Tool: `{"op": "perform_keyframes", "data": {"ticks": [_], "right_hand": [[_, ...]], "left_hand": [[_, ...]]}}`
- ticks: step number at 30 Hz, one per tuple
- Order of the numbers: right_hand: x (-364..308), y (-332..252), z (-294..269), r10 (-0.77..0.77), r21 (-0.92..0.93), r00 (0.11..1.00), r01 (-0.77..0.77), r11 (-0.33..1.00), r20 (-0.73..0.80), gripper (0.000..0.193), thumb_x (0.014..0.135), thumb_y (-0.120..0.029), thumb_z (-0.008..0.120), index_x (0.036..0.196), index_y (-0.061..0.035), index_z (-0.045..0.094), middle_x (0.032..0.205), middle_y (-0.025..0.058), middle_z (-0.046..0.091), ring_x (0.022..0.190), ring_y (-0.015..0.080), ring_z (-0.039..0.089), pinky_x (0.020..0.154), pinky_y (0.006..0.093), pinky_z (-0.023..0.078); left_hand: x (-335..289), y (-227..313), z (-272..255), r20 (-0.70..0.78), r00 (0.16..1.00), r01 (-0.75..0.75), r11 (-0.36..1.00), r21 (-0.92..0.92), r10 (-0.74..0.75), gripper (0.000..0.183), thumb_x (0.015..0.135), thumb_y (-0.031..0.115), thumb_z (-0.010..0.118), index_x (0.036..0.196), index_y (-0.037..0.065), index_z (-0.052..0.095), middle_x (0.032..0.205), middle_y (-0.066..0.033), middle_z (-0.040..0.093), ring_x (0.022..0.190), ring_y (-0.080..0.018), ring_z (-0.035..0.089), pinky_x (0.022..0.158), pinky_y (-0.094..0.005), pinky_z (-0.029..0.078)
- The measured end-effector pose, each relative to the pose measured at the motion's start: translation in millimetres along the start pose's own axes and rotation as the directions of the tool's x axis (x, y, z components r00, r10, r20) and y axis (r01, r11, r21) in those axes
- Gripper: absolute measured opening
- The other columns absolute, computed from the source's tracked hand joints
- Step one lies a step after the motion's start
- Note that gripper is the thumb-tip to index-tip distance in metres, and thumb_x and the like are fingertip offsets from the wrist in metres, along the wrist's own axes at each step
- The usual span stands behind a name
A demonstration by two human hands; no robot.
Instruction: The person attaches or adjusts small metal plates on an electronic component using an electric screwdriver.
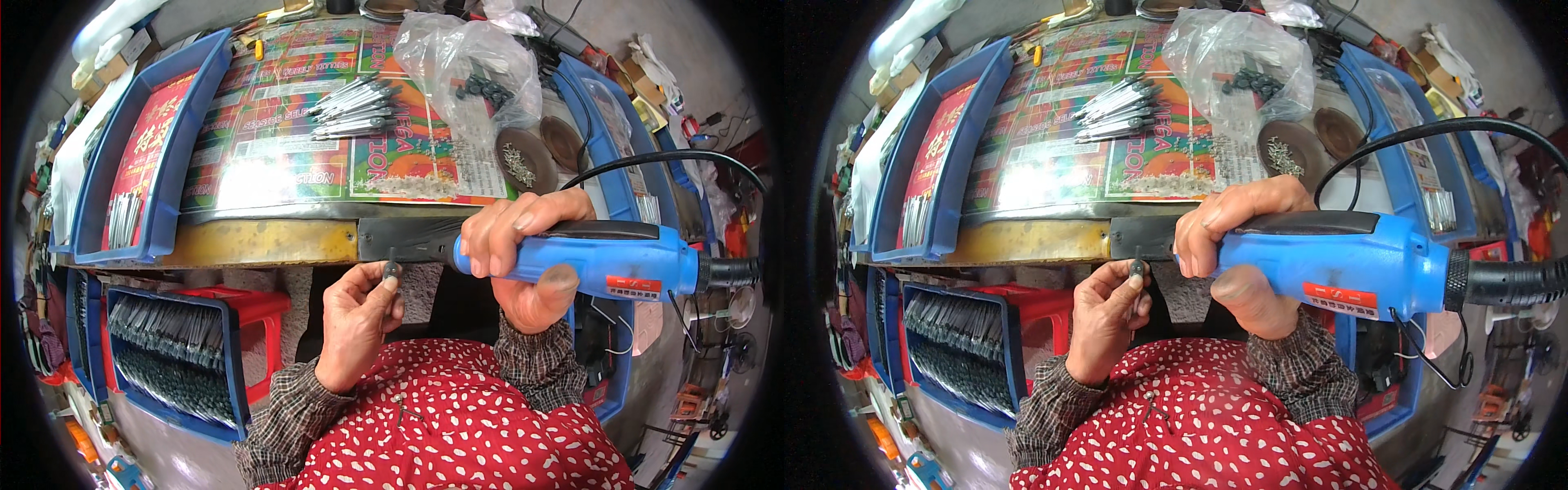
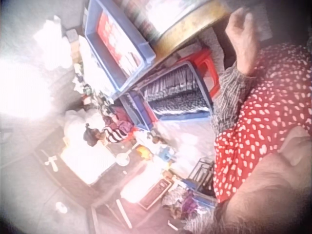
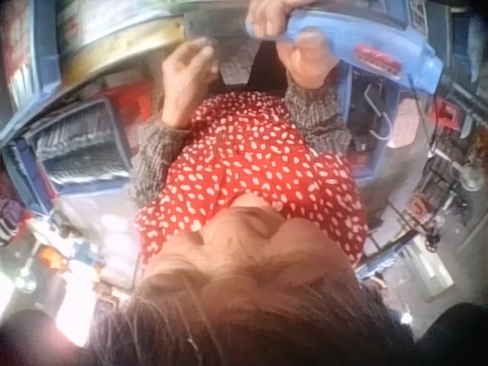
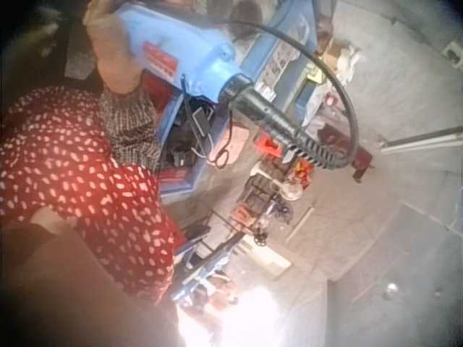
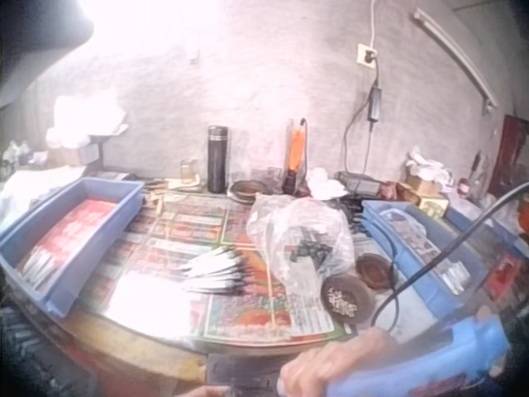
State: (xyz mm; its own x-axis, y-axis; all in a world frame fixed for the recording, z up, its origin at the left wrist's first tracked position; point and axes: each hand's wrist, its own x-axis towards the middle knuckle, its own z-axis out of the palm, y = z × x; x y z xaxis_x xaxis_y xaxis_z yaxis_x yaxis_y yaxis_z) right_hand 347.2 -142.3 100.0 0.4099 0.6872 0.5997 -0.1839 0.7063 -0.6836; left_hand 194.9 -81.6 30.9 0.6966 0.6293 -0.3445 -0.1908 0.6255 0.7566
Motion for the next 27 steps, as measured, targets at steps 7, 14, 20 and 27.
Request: {"op": "perform_keyframes", "data": {"ticks": [7, 14, 20, 27], "right_hand": [[-0.5, 3.7, -3.9, 0.003, -0.003, 0.995, -0.003, 1.000, 0.100, 0.043, 0.070, -0.021, 0.075, 0.095, -0.0037, 0.045, 0.066, 0.0075, 0.053, 0.058, 0.0175, 0.052, 0.056, 0.0326, 0.045], [0.7, 5.2, 0.4, 0.019, -0.156, 0.991, 0.002, 0.988, 0.130, 0.048, 0.076, -0.046, 0.065, 0.093, -0.0060, 0.045, 0.062, 0.0041, 0.052, 0.052, 0.0172, 0.052, 0.052, 0.0332, 0.044], [1.6, 3.0, 4.0, 0.077, -0.144, 0.992, -0.062, 0.988, 0.100, 0.049, 0.074, -0.047, 0.066, 0.093, -0.0058, 0.046, 0.061, 0.0041, 0.052, 0.052, 0.0170, 0.052, 0.052, 0.0329, 0.044], [0.4, 4.8, 6.9, 0.084, -0.159, 0.994, -0.072, 0.985, 0.074, 0.050, 0.074, -0.046, 0.067, 0.092, -0.0054, 0.046, 0.061, 0.0042, 0.052, 0.051, 0.0172, 0.052, 0.052, 0.0331, 0.044]], "left_hand": [[6.9, -2.6, 1.9, 0.052, 0.990, 0.134, 0.980, -0.149, -0.128, 0.012, 0.085, 0.007, 0.056, 0.093, -0.002, 0.055, 0.079, -0.0034, 0.055, 0.058, -0.0092, 0.048, 0.045, -0.0187, 0.035], [9.7, -8.9, 5.5, -0.016, 0.996, 0.085, 0.990, -0.108, -0.087, 0.012, 0.085, 0.008, 0.056, 0.089, -0.003, 0.052, 0.074, -0.0033, 0.054, 0.058, -0.0088, 0.049, 0.044, -0.0188, 0.035], [10.3, -10.7, 11.6, -0.079, 0.996, 0.044, 0.998, -0.038, -0.046, 0.013, 0.085, 0.009, 0.057, 0.088, -0.003, 0.051, 0.068, -0.0041, 0.052, 0.055, -0.0085, 0.048, 0.042, -0.0174, 0.033], [10.6, -11.3, 11.1, -0.072, 0.997, 0.029, 0.998, -0.059, -0.033, 0.013, 0.086, 0.008, 0.056, 0.088, -0.005, 0.052, 0.065, -0.0045, 0.053, 0.053, -0.0069, 0.047, 0.043, -0.0162, 0.034]]}}
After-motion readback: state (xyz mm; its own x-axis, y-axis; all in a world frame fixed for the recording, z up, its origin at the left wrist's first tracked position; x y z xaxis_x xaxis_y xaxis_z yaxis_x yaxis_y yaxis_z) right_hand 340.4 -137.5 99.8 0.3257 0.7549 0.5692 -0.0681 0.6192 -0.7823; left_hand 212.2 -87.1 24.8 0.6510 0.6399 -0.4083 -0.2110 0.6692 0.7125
